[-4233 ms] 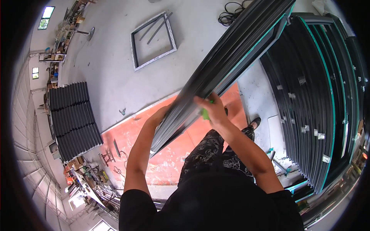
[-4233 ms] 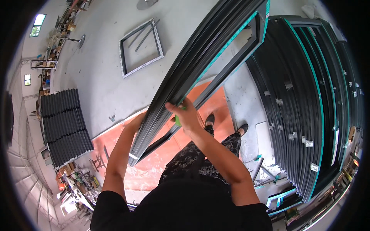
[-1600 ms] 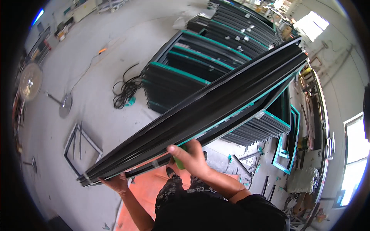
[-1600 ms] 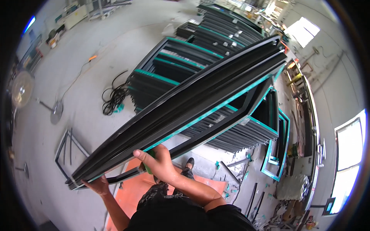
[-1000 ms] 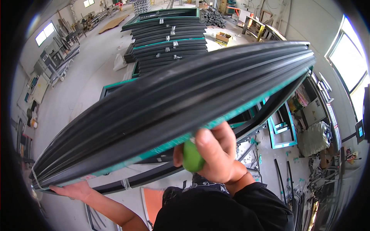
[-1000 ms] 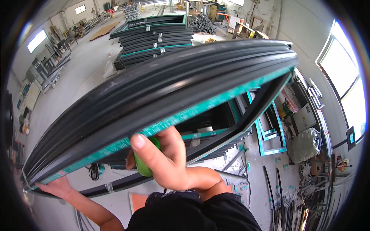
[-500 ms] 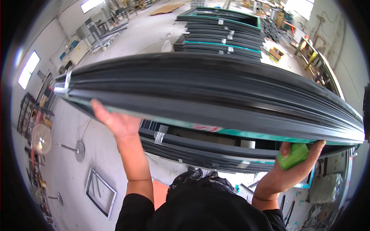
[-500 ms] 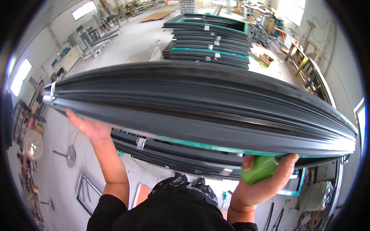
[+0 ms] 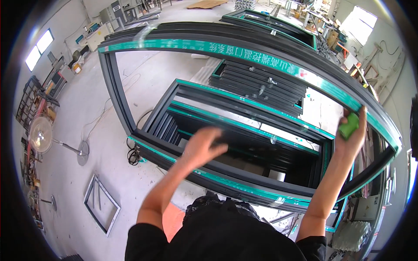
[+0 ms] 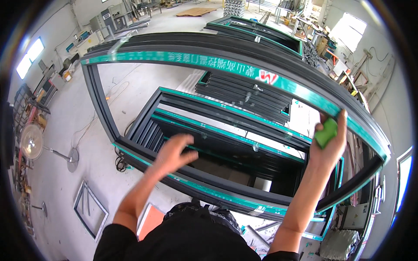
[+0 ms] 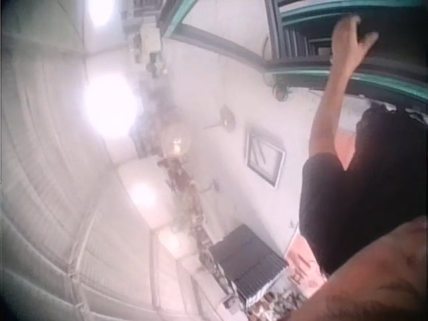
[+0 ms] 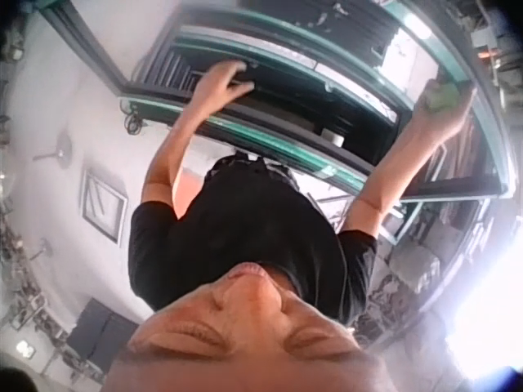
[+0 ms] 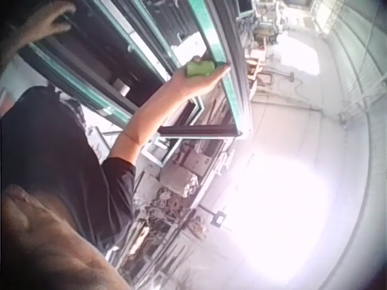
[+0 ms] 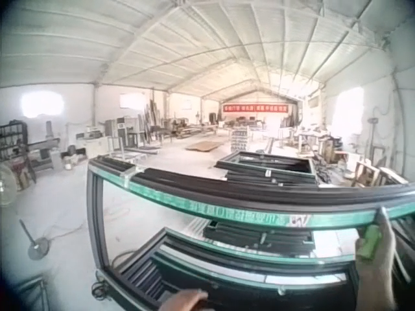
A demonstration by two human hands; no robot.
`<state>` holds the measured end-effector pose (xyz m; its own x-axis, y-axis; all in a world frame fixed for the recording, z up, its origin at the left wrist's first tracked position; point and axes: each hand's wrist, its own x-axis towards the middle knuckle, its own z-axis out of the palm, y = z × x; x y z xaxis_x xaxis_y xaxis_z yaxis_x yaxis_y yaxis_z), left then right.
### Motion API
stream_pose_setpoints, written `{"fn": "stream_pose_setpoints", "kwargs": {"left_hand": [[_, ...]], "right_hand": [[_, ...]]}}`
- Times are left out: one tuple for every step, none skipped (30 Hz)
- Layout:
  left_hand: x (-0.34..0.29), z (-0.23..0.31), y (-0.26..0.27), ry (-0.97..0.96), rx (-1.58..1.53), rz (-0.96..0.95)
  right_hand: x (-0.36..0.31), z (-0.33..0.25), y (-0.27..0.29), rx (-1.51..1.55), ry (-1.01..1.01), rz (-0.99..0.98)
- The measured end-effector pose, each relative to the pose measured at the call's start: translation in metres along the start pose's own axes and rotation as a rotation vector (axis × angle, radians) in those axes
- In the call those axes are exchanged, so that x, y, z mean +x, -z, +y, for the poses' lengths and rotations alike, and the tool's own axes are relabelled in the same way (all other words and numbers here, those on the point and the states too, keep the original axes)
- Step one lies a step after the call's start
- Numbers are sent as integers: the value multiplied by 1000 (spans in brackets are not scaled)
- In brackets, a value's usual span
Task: The person applies green tape to the edges of multiple metal window frames, picking up each frame from a stack and placing it on a central pile.
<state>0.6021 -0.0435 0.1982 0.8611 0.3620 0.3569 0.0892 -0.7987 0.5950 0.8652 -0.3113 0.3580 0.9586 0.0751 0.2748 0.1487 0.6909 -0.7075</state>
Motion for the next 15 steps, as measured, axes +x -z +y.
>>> {"fn": "stream_pose_setpoints", "kwargs": {"left_hand": [[-23, -10, -21, 15, 110, -131], [-45, -19, -41, 21, 219, -254], [-65, -25, -59, -28, 250, -231], [-81, -30, -73, -10, 320, -315], [-91, -36, -83, -61, 311, -213], [-97, -40, -90, -72, 335, -179], [-99, -43, -95, -50, 316, -148], [-100, -47, -98, -38, 331, -158], [-102, -48, -98, -54, 353, -182], [-102, -50, -99, -84, 379, -193], [-103, -53, -98, -91, 349, -236], [-105, -55, -98, -75, 317, -288], [-104, -57, -99, -81, 304, -294], [-105, -58, -99, -87, 286, -314], [-104, -59, -100, -67, 298, -321]], "right_hand": [[18, 11, 1, -4, -79, 71], [38, 25, 3, -15, -92, -3], [59, 41, 5, -9, -175, 85], [81, 59, 9, 9, -207, 24], [101, 77, 16, -5, -304, 122], [121, 96, 24, -9, -346, 102], [139, 118, 35, -31, -425, 221], [155, 142, 47, -57, -446, 273], [168, 165, 61, -53, -503, 351], [177, 185, 78, -53, -484, 410], [182, 201, 96, -31, -565, 396], [185, 218, 111, -12, -555, 424], [186, 230, 126, -35, -625, 419], [184, 236, 142, -69, -613, 464], [184, 243, 152, -84, -665, 489]]}}
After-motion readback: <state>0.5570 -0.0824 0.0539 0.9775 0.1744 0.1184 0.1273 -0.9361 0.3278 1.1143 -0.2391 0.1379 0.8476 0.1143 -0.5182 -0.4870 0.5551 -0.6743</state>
